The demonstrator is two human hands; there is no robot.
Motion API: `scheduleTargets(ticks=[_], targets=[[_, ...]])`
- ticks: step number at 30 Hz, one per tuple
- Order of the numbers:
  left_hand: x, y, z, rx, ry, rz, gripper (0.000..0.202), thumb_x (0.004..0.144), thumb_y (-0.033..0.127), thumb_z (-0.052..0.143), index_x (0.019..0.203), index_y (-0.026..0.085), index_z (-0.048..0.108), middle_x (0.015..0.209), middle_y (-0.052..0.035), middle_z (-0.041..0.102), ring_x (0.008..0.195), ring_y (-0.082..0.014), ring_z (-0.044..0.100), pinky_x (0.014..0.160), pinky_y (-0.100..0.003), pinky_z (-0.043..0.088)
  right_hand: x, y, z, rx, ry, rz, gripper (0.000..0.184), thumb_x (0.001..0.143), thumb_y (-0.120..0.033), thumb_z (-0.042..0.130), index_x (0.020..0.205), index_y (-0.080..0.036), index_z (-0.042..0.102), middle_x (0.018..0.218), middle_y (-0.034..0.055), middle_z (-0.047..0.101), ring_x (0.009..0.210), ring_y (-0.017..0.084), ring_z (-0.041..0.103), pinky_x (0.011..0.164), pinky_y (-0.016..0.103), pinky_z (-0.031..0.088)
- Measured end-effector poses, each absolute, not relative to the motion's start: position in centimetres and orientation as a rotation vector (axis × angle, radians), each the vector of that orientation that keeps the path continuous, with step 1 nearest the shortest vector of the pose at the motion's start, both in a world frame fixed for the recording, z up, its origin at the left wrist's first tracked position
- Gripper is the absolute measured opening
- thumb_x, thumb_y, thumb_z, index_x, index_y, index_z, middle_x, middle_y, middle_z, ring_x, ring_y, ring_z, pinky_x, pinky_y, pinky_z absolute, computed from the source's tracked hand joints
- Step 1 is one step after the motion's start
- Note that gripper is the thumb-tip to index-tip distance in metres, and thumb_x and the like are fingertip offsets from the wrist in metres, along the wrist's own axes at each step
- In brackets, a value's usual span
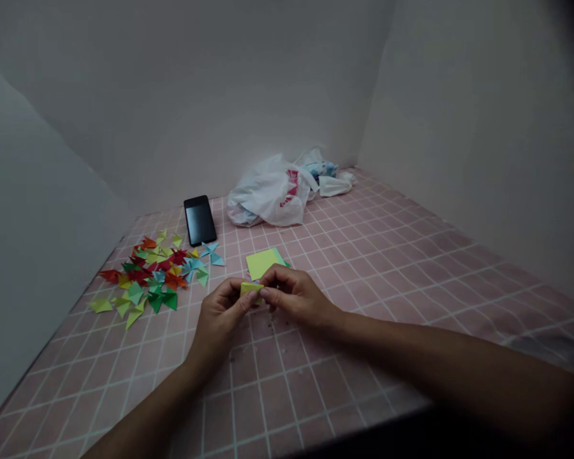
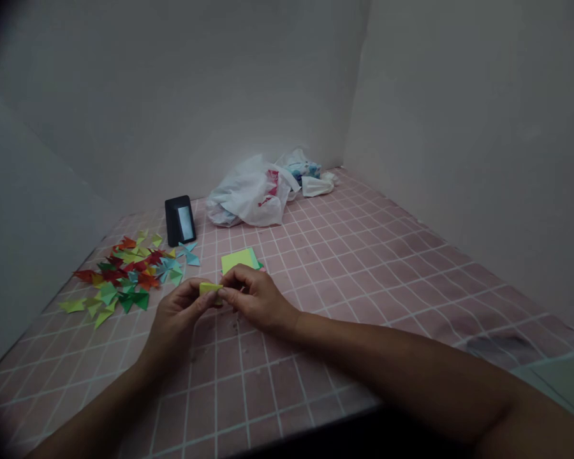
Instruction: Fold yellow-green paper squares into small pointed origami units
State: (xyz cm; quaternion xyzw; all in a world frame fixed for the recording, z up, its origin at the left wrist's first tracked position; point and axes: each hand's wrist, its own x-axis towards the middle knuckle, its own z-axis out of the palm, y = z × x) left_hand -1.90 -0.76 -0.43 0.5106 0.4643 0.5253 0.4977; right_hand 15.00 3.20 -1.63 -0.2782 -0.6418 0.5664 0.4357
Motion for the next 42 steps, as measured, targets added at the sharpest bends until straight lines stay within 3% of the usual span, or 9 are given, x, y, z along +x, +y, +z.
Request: scheduleTargets(ticks=[17,26,42], targets=[[-1.8,-1.0,-0.3,1.293,1.159,1.267,0.012,0.082,0.029,0.074,0.082,0.018,0.07,0.076,0.0009,0.068,0.072,-0.0119,0.061,0.071,-0.023,0.049,14.9,3.0,-1.3,-0.754,-1.668,1.345,0.011,0.083,-0.024,0.064,0.076,-0.018,0.058,0.066,-0.0031,0.054,0.061,0.011,0.049,0.057,0.025,0.037],[-1.6,-0.9,-0.5,1.193,1.111,1.341,0.017,0.077,0.027,0.078,0.087,0.018,0.068,0.081,0.0004,0.069,0.075,-0.0123,0.063,0.072,-0.024,0.05,14.8,2.8,-1.5,-0.687,-1.381,1.606,0.018,0.081,-0.032,0.07,0.078,-0.018,0.06,0.067,-0.0036,0.056,0.057,0.009,0.052,0.054,0.024,0.046],[-1.7,-0.9,-0.3,1.332,1.21,1.306,0.015,0.079,0.031,0.073,0.082,0.017,0.067,0.075,0.0003,0.065,0.07,-0.0136,0.059,0.068,-0.026,0.047,14.8,2.7,-1.6,-0.688,-1.422,1.652,0.019,0.082,-0.034,0.07,0.08,-0.018,0.06,0.067,-0.0037,0.056,0.055,0.009,0.052,0.053,0.023,0.043]])
